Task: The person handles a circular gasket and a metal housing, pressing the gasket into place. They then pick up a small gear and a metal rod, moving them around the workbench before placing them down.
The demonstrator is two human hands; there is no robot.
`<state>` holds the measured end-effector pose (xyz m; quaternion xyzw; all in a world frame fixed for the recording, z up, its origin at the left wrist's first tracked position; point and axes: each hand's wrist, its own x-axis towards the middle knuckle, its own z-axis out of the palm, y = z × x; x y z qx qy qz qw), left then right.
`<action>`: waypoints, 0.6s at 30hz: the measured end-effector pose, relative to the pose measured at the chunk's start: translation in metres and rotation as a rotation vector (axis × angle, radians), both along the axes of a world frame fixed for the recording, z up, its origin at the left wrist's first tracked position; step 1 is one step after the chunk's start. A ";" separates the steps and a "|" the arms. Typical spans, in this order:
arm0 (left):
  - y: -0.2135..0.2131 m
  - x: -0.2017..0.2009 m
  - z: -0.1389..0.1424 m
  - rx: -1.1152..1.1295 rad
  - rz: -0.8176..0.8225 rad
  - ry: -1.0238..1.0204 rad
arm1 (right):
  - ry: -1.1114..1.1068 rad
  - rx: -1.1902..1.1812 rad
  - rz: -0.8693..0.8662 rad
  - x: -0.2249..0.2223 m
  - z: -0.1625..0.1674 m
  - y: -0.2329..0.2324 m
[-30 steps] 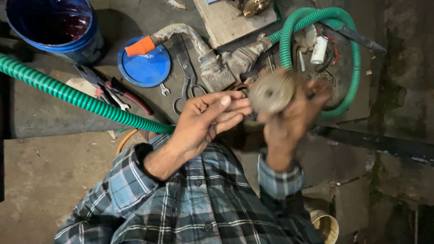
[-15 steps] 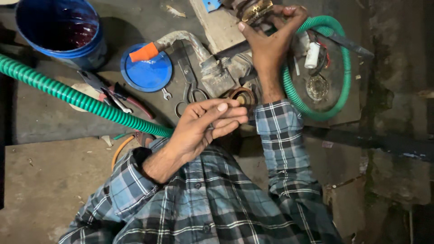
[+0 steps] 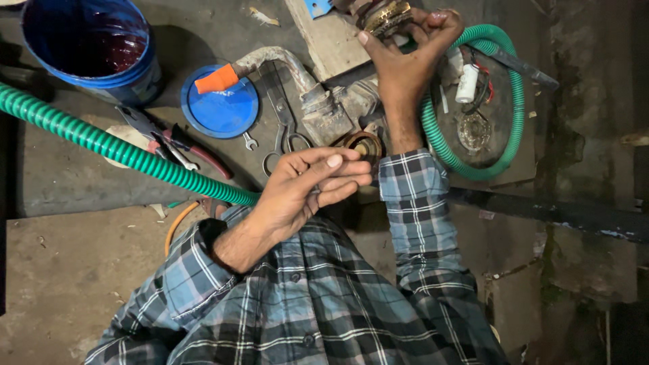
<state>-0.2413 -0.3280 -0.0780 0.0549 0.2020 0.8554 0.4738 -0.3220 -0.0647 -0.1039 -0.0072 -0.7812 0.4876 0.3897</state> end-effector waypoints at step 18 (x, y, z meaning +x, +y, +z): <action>-0.001 0.001 0.002 -0.024 -0.001 -0.001 | -0.129 -0.009 0.135 0.021 0.032 0.078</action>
